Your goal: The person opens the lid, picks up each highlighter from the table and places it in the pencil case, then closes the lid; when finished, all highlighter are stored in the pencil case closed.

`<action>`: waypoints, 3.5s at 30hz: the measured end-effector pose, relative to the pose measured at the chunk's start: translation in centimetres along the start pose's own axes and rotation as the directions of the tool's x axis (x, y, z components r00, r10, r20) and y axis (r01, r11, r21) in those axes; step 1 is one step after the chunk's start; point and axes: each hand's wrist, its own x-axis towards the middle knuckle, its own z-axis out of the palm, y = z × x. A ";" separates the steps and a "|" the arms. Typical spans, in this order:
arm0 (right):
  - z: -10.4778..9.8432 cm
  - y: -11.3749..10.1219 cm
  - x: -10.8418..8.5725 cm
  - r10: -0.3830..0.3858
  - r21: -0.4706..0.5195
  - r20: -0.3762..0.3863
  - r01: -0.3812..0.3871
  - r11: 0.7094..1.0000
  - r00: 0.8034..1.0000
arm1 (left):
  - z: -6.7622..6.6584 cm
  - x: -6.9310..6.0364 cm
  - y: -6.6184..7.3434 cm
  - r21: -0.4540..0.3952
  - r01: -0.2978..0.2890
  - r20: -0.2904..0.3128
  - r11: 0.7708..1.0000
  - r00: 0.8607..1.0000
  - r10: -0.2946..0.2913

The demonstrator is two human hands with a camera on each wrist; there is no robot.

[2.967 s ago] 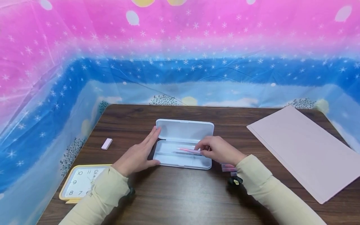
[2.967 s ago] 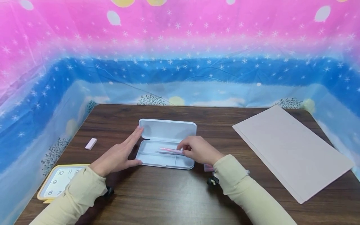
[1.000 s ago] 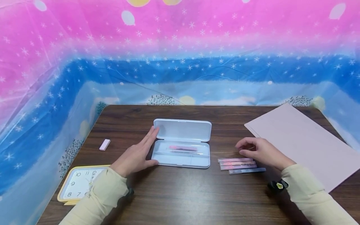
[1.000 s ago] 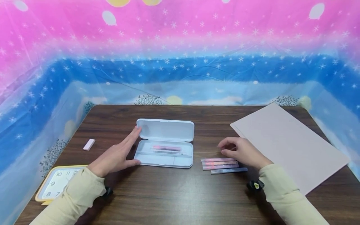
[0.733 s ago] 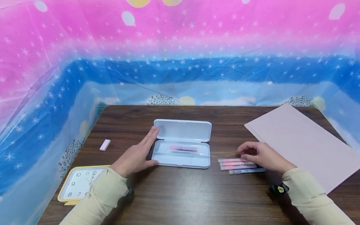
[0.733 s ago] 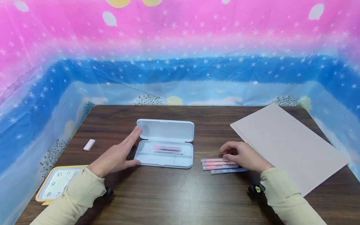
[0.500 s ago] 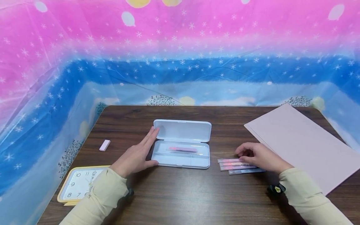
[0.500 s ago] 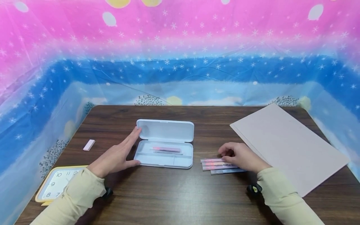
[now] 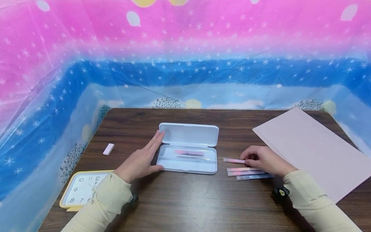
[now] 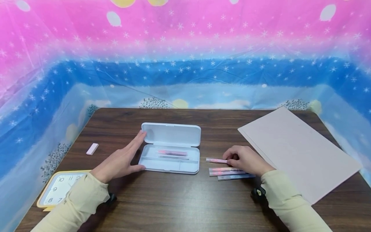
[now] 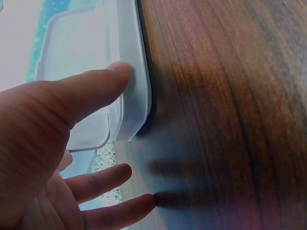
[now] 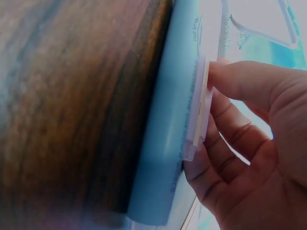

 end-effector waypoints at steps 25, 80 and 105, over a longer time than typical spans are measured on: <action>-1.3 -4.0 1.0 -0.015 0.045 -0.020 0.016 0.999 1.000 | -0.2 0.1 0.1 -0.007 0.027 0.018 1.000 0.999 -0.027; 6.2 -12.0 9.1 -0.227 -0.075 -0.036 0.223 0.972 0.973 | -0.2 0.1 0.2 0.005 0.024 0.014 1.000 1.000 -0.024; 6.2 -11.9 8.4 -0.163 -0.005 -0.095 0.164 0.986 0.982 | -0.1 0.0 0.2 0.005 0.018 0.008 1.000 1.000 -0.018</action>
